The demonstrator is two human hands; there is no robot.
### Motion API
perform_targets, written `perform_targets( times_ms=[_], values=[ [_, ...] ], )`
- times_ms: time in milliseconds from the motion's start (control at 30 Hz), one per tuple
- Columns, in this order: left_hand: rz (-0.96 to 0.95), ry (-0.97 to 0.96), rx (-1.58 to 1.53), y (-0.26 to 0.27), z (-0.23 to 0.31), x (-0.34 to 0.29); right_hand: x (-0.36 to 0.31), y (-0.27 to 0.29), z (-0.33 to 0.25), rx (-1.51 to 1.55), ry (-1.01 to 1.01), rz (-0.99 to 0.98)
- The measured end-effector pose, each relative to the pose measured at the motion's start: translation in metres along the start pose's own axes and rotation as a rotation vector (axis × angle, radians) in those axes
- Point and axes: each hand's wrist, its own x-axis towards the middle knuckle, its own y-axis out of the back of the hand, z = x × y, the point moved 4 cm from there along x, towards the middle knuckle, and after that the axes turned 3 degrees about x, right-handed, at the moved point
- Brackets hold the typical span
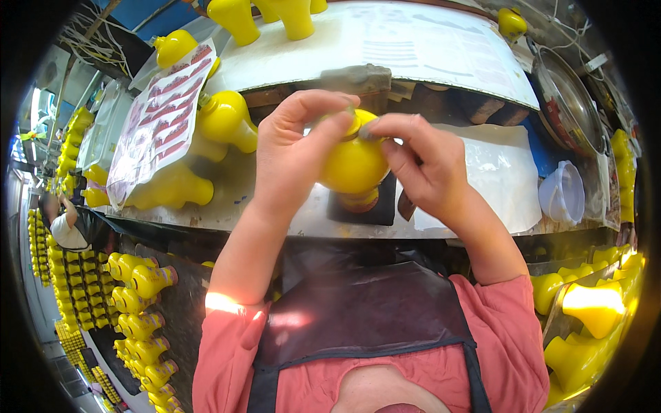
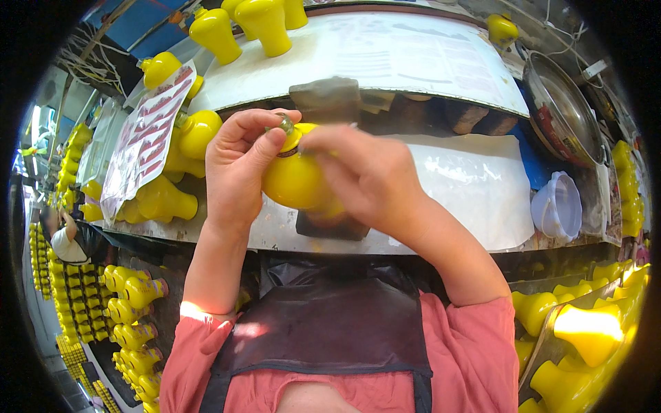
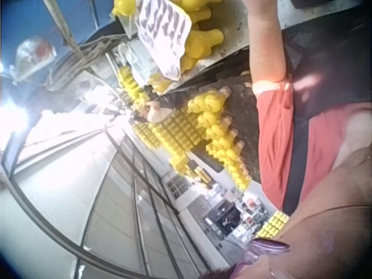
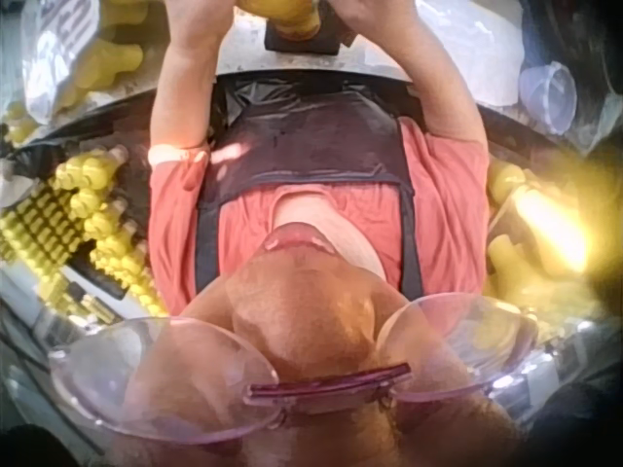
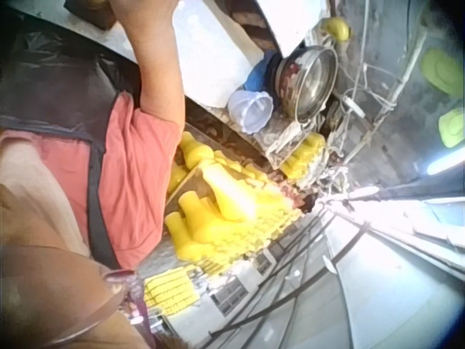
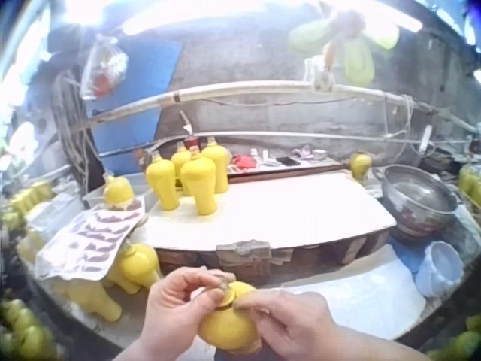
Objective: The person smooths a yellow plastic bottle with a cloth, then applies a small round sticker to the bottle's neck and a larger rectangular label to the body. The person places the finished bottle on a nearby shelf and picks up another bottle to repeat the process.
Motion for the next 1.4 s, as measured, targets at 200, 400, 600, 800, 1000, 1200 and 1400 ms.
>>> perform_targets(
  times_ms=[200,400,600,800,1000,1200,1400],
  values=[
    [-0.014,-0.179,0.367,0.000,0.014,0.002,-0.005,-0.003,-0.015,-0.142,0.253,0.014],
    [-0.076,-0.121,0.307,0.005,0.015,0.002,-0.001,0.000,-0.004,0.127,0.103,0.071],
    [-0.085,-0.114,0.055,0.005,-0.001,0.005,0.005,0.007,0.004,0.106,-0.003,0.022],
    [0.005,-0.179,0.376,0.008,0.006,-0.001,0.007,0.001,-0.007,0.060,0.115,-0.052],
    [-0.092,-0.236,0.535,0.011,0.013,0.001,0.028,0.005,0.017,0.284,-0.262,-0.070],
    [-0.086,-0.501,0.776,0.002,0.024,-0.003,0.055,0.007,0.023,0.574,-0.602,-0.291],
    [0.086,-0.728,1.113,-0.009,0.042,-0.019,0.061,0.011,0.014,0.572,-0.674,-0.425]
  ],
)
